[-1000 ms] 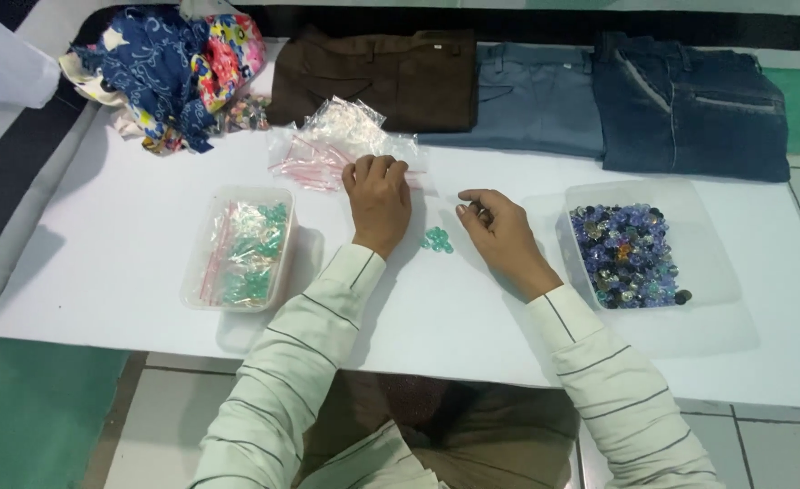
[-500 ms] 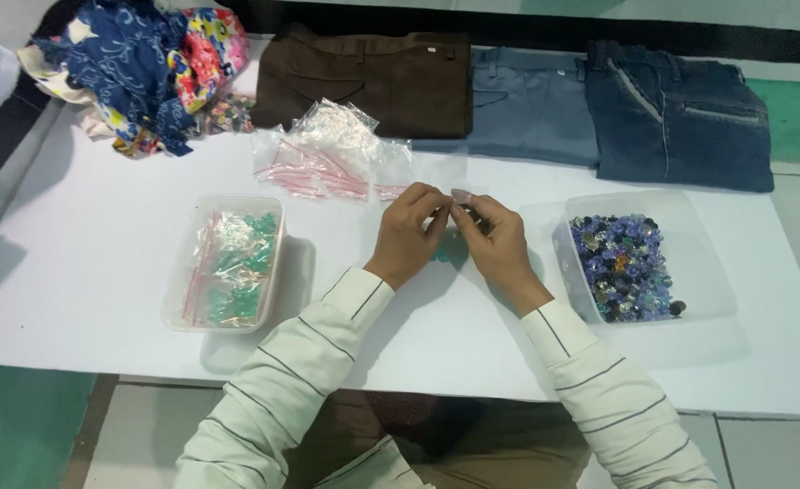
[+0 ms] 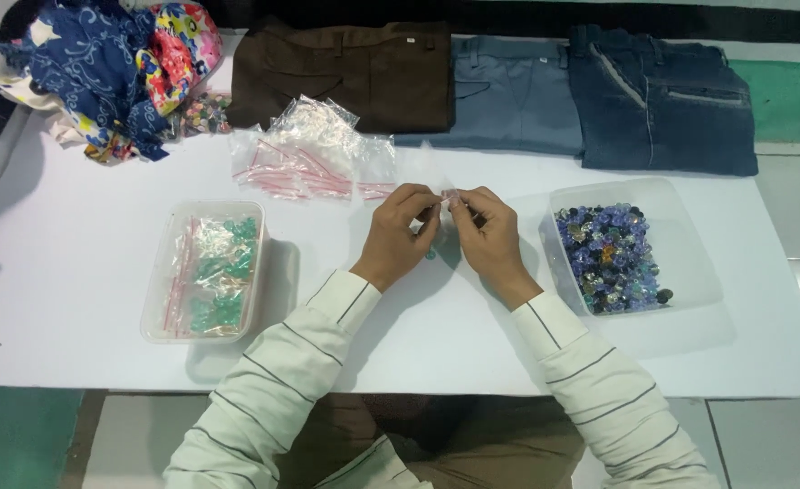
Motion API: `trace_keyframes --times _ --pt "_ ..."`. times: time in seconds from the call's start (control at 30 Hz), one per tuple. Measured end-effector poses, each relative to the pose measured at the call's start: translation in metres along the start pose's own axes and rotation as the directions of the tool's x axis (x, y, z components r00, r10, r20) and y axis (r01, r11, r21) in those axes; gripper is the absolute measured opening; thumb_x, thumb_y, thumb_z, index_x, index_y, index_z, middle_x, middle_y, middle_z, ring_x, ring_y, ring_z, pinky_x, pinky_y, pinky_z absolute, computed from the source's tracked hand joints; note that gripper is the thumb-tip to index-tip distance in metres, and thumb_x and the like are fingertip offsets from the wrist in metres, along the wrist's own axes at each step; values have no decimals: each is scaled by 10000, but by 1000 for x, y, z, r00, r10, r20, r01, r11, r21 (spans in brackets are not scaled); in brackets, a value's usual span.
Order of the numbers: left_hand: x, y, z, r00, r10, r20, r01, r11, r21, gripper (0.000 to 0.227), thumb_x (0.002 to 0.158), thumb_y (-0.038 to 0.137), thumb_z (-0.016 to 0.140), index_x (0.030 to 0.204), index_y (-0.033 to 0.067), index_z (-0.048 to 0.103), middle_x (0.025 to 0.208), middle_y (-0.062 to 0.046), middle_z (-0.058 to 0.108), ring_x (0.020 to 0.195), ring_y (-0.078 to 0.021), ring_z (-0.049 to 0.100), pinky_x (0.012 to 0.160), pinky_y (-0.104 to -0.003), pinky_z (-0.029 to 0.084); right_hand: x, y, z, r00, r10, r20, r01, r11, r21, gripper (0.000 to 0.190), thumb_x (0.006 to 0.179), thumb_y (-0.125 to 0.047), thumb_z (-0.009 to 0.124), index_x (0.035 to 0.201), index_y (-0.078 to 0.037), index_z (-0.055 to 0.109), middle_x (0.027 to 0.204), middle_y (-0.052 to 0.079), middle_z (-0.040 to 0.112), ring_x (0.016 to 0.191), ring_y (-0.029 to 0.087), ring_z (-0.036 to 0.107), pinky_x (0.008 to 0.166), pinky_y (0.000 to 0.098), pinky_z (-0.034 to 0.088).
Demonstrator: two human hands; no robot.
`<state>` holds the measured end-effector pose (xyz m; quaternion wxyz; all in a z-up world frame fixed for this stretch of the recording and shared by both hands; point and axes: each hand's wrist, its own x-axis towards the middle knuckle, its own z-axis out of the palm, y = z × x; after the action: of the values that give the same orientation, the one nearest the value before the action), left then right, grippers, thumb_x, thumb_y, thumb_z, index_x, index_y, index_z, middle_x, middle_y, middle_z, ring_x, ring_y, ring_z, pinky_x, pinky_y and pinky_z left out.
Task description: Sorting small colored buttons from containers and packing them into small plastic bags.
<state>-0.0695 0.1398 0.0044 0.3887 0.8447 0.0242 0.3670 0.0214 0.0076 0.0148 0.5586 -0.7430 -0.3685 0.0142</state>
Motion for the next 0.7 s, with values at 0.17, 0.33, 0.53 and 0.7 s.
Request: trace_keyframes --times 0.17,0.33,0.53,0.7 --pt "-2 -8 5 999 4 -45 -5 1000 -13 71 895 -5 715 958 12 687 876 -92 647 749 -222 731 658 -299 642 0 -5 0 999 -34 10 34 996 -85 125 994 -89 620 968 -47 734 758 88 671 662 153 641 539 245 478" --pt "-1 -8 5 999 24 -33 -25 999 -23 57 902 27 706 924 32 653 836 -70 630 704 -218 723 625 -309 639 1 -14 -2 997 -36 69 43 994 -104 82 916 -51 677 992 -31 699 798 120 676 720 220 677 587 299 521" --pt "-1 -4 2 996 43 -82 -40 998 39 94 867 29 710 844 67 628 764 -53 601 631 -182 683 554 -268 584 0 -14 -4 997 -57 47 61 994 -87 147 894 -15 679 1037 -32 709 812 125 705 738 238 695 600 310 527" --pt "-1 -5 6 996 84 -13 -83 994 68 100 782 55 714 768 89 622 694 -49 605 586 -182 642 515 -277 524 2 -18 -6 984 -155 88 162 983 -89 80 970 -64 659 999 -71 733 784 94 714 717 197 696 586 279 532"
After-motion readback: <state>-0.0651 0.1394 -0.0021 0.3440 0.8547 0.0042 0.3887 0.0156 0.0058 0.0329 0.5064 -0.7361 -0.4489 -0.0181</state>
